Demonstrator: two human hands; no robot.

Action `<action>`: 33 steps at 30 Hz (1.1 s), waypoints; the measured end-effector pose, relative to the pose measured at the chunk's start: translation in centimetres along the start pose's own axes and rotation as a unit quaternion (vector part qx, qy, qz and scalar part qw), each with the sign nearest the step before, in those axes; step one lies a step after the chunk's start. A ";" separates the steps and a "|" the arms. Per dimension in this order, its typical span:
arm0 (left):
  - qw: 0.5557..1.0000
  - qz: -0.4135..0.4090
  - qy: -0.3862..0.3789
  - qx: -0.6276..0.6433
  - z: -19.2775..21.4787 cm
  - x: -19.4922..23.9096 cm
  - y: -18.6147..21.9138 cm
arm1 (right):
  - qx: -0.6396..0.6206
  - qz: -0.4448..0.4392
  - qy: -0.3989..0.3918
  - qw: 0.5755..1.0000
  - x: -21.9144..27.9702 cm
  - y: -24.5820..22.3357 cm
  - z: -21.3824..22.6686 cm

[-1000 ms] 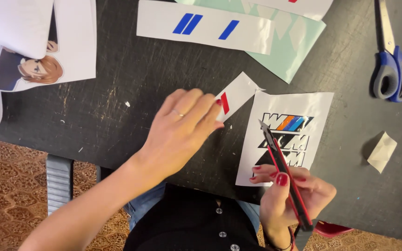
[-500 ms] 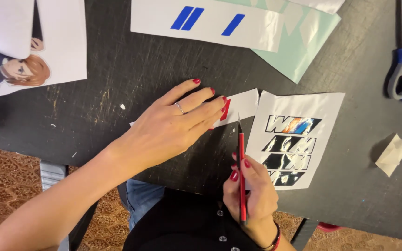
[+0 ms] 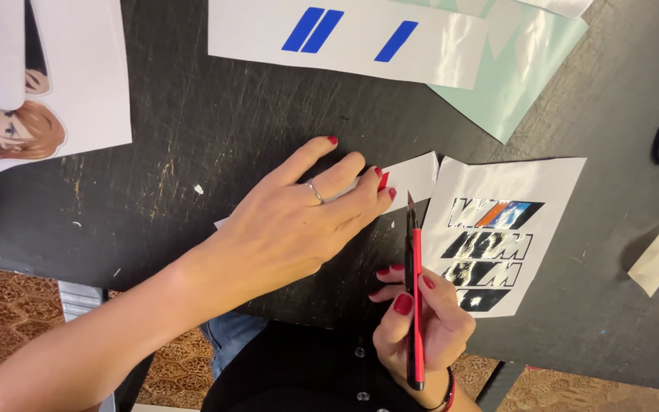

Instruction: Peeling small colored vinyl strips with a utility knife and placing them onto a printed logo sheet

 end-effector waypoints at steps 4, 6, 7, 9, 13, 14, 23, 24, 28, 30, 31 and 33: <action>1.000 -0.008 -0.009 0.027 -0.5 -0.3 -0.3 | -0.023 -0.021 0.006 0.999 -0.1 0.4 0.2; 0.998 0.000 0.015 0.064 -0.3 -0.3 -0.4 | -0.027 -0.011 0.000 1.000 -0.2 0.2 0.2; 0.998 0.000 0.014 0.065 -0.2 -0.4 -0.5 | -0.027 -0.012 0.000 1.000 -0.1 0.1 0.1; 0.998 0.004 0.026 0.050 0.3 -0.7 -0.6 | -0.042 -0.052 0.030 0.997 0.0 0.5 0.4; 0.996 0.012 0.067 0.059 0.4 -0.3 -0.9 | 0.027 -0.018 0.009 0.999 -1.3 -1.1 -0.2; 0.996 0.001 0.071 0.046 0.3 -0.1 -0.8 | 0.020 -0.013 0.013 1.000 -1.2 -1.1 0.0; 0.999 -0.023 0.037 -0.003 -0.6 -0.2 0.0 | 0.017 0.024 0.008 1.000 -1.6 -1.3 -0.4; 0.999 -0.028 0.030 -0.020 -0.7 -0.2 0.1 | 0.023 0.028 0.010 0.999 -1.6 -1.4 -0.4; 0.998 -0.040 0.028 -0.041 -0.6 -0.1 0.2 | 0.037 0.050 -0.003 0.998 -1.6 -1.7 -0.2; 0.998 -0.035 0.017 -0.048 -0.5 0.0 0.2 | 0.027 0.025 0.001 0.999 -1.5 -1.7 0.1; 0.998 -0.035 0.016 -0.048 -0.5 0.0 0.2 | 0.027 0.025 -0.001 0.999 -1.5 -2.0 0.1; 0.996 -0.036 0.041 -0.068 0.0 0.0 0.1 | 0.005 -0.023 0.007 1.000 -1.6 -1.8 0.1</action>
Point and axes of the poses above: each hand's wrist, its own x-axis away from the middle knuckle, its own z-axis out of the back of the hand, y = z × x, the point moved 7 cm from there along -x, towards the middle knuckle, and after that the axes turned 13 degrees about -x, right-handed, at the moved point
